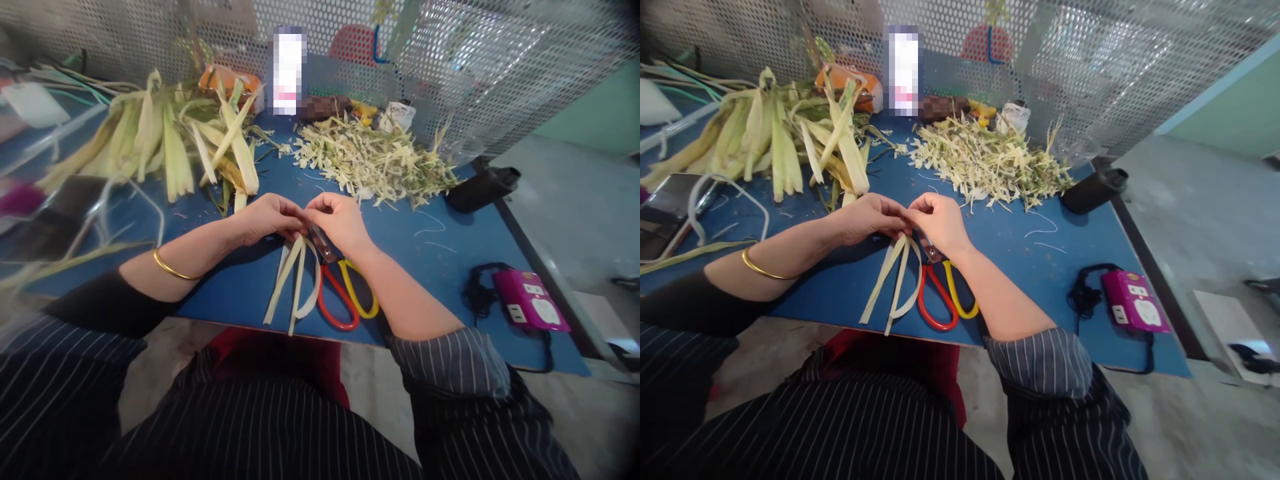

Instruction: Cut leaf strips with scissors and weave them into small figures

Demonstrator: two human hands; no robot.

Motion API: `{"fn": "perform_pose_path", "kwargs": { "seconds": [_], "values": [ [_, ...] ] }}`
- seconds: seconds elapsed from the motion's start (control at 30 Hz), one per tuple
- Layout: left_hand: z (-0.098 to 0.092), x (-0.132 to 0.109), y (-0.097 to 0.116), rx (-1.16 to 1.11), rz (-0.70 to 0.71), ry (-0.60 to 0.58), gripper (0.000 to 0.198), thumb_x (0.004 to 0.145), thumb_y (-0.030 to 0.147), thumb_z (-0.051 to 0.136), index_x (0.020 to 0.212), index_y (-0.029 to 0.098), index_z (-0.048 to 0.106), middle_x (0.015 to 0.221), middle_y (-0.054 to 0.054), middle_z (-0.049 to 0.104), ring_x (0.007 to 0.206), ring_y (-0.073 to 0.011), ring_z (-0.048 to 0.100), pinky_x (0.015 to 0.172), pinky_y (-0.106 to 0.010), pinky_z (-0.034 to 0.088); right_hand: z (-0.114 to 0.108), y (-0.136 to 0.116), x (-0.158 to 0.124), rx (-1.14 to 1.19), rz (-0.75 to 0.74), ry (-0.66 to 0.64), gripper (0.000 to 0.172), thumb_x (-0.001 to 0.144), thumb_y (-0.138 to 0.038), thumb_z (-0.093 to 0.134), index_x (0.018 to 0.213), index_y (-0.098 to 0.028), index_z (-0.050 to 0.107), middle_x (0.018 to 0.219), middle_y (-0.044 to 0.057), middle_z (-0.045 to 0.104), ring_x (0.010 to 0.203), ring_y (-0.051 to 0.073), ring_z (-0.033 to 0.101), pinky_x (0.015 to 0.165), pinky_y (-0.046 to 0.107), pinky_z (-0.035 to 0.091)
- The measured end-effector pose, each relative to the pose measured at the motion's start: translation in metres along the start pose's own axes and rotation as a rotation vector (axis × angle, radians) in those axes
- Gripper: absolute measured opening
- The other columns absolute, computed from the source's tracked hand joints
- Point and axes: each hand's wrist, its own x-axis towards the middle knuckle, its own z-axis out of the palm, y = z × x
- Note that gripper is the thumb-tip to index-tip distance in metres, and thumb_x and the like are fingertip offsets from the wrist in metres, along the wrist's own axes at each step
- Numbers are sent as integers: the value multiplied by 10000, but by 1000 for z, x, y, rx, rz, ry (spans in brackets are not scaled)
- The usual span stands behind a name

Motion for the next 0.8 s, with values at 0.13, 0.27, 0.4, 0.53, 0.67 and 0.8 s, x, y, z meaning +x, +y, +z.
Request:
{"fn": "perform_pose_path", "kwargs": {
  "seconds": [0.13, 0.27, 0.4, 0.53, 0.67, 0.8],
  "values": [
    [3, 1, -2, -14, 22, 46, 233, 652, 283, 762, 789, 104, 702, 696, -59, 690, 546, -96, 602, 586, -235, 521, -2, 3, 3, 32, 21, 18, 216, 760, -396, 625, 741, -181, 629, 637, 2, 615, 548, 107, 521, 552, 256, 415],
    [3, 4, -4, -89, 84, 100, 227, 675, 301, 752, 771, 112, 669, 687, -37, 674, 563, -83, 601, 599, -218, 513, -14, -1, 6, 28, 39, 38, 215, 764, -375, 624, 744, -165, 662, 653, 8, 614, 593, 110, 539, 610, 266, 431],
    [1, 5, -4, -147, 127, 111, 235, 677, 303, 754, 779, 113, 659, 681, -22, 664, 564, -75, 594, 593, -205, 503, -22, -8, 3, 26, 93, -65, 241, 719, -395, 677, 753, -157, 683, 654, 14, 632, 587, 105, 537, 613, 265, 430],
    [2, 5, -3, -177, 121, 105, 228, 676, 286, 756, 782, 112, 654, 671, -16, 660, 557, -74, 593, 586, -202, 499, -17, -7, 1, 18, 100, -82, 235, 687, -378, 702, 762, -155, 704, 639, 19, 646, 581, 112, 548, 592, 260, 432],
    [2, 5, -3, -181, 109, 123, 232, 673, 280, 758, 783, 107, 648, 673, -24, 663, 565, -81, 601, 586, -210, 503, -10, -4, 0, 35, 145, -28, 212, 682, -352, 691, 747, -151, 709, 588, 14, 628, 527, 106, 533, 535, 250, 425],
    [2, 6, -5, -184, 107, 115, 237, 669, 272, 762, 778, 107, 631, 667, -22, 658, 560, -82, 601, 573, -209, 502, -6, -7, -2, 65, 199, -18, 168, 693, -323, 669, 739, -162, 688, 593, 3, 619, 468, 95, 510, 474, 245, 406]
  ]
}}
